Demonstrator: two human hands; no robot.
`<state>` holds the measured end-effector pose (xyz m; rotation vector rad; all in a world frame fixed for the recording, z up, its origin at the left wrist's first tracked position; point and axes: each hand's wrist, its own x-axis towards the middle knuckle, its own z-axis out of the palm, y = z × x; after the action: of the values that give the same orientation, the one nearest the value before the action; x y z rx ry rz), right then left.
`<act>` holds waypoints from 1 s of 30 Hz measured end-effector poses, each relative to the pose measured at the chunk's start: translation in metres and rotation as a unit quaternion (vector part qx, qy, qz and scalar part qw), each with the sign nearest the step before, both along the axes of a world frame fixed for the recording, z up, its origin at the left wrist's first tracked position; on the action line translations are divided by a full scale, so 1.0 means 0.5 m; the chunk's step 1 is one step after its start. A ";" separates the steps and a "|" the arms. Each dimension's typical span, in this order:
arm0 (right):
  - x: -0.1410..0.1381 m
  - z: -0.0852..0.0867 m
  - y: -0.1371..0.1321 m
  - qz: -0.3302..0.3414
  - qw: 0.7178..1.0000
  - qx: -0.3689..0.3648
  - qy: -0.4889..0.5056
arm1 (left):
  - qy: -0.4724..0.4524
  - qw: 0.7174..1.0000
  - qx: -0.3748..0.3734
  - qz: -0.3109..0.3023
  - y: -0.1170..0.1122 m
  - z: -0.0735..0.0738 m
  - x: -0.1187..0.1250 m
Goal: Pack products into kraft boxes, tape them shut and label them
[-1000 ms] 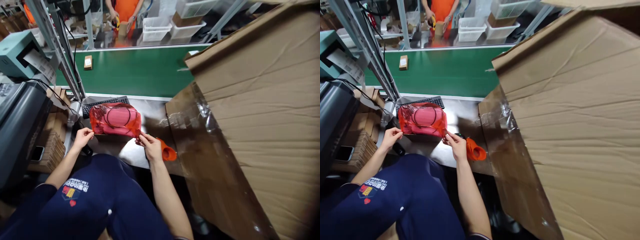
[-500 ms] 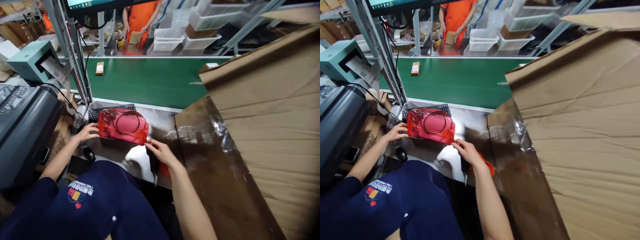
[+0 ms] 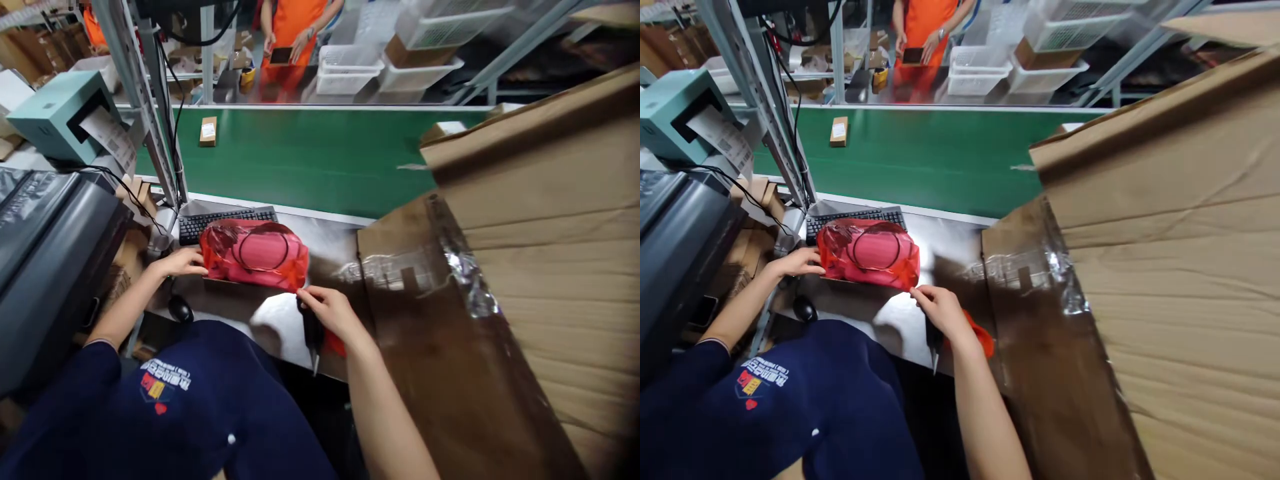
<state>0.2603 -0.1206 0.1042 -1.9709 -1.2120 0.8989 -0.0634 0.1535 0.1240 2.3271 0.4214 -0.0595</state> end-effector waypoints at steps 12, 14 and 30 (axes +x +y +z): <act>-0.014 0.079 0.159 0.070 0.987 0.131 -0.066 | 0.270 0.939 0.192 0.095 -0.100 0.059 0.078; -0.033 0.092 0.141 0.083 0.982 0.126 -0.118 | 0.236 0.950 0.175 0.103 -0.101 0.049 0.063; -0.052 0.058 0.180 0.235 0.914 -0.011 -0.331 | 0.040 0.987 0.066 0.140 -0.082 -0.005 0.023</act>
<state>0.2341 -0.0307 0.1333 -2.1112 -2.1322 0.4436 -0.0518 0.1125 0.1212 2.3763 0.8113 0.0110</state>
